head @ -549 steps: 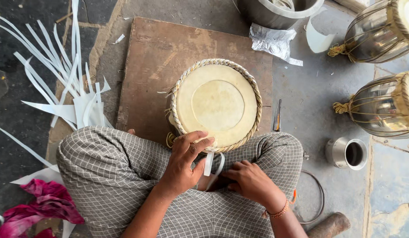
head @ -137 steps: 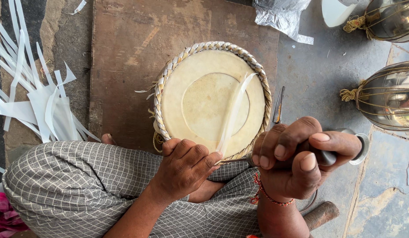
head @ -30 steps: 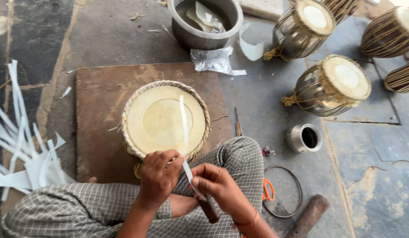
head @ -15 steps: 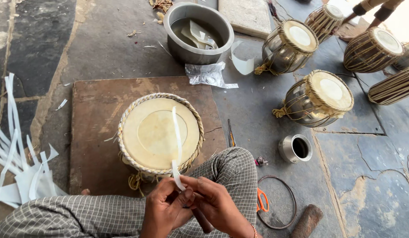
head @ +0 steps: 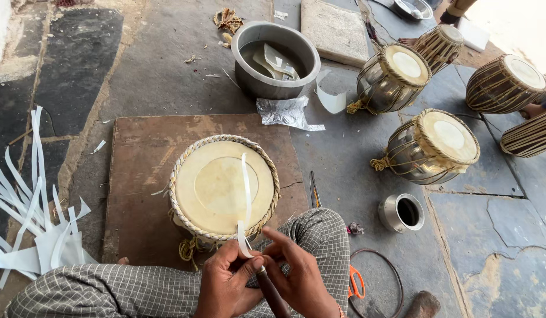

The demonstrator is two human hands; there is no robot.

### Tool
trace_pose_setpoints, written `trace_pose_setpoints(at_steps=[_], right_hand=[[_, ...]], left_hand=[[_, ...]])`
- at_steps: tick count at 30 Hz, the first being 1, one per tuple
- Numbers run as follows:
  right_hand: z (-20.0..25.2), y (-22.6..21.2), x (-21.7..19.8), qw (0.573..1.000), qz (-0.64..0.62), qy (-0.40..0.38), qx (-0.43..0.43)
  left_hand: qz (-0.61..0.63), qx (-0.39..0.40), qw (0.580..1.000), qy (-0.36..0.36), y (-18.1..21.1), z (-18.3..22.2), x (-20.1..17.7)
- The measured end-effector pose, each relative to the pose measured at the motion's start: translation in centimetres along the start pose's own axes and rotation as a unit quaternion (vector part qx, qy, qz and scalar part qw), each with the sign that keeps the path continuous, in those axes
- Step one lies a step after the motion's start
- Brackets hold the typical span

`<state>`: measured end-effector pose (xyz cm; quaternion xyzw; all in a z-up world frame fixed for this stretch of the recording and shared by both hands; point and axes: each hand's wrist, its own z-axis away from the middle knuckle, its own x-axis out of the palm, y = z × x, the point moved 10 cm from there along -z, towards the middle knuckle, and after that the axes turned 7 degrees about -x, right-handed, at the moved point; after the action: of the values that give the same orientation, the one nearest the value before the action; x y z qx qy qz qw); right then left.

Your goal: The person repairs a small drum by inserting white strips into the lacing and tightening them using a tool.

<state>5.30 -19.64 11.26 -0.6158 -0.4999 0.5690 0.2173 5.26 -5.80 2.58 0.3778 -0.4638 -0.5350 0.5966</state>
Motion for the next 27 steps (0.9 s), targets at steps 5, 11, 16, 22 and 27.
trace_pose_setpoints(at_steps=[5, 11, 16, 22, 27], right_hand=[[0.1, 0.1, -0.4, 0.997, 0.071, 0.018, -0.032], [1.0, 6.4, 0.9, 0.990, -0.054, -0.019, 0.128], [1.3, 9.8, -1.0, 0.976, -0.096, 0.046, 0.191], [2.9, 4.9, 0.6, 0.999, -0.032, -0.034, -0.024], [6.3, 8.4, 6.7, 0.943, -0.175, -0.136, 0.247]], left_hand=[[0.039, -0.047, 0.997, 0.037, -0.8, 0.0, -0.1], [-0.181, 0.103, 0.975, 0.072, 3.2, 0.7, 0.4], [-0.231, 0.212, 0.933, 0.179, 6.1, 0.2, -2.6], [-0.360, 0.300, 0.853, 0.229, 6.9, -0.4, -3.3], [-0.403, 0.306, 0.822, 0.261, 6.3, -0.8, -3.0]])
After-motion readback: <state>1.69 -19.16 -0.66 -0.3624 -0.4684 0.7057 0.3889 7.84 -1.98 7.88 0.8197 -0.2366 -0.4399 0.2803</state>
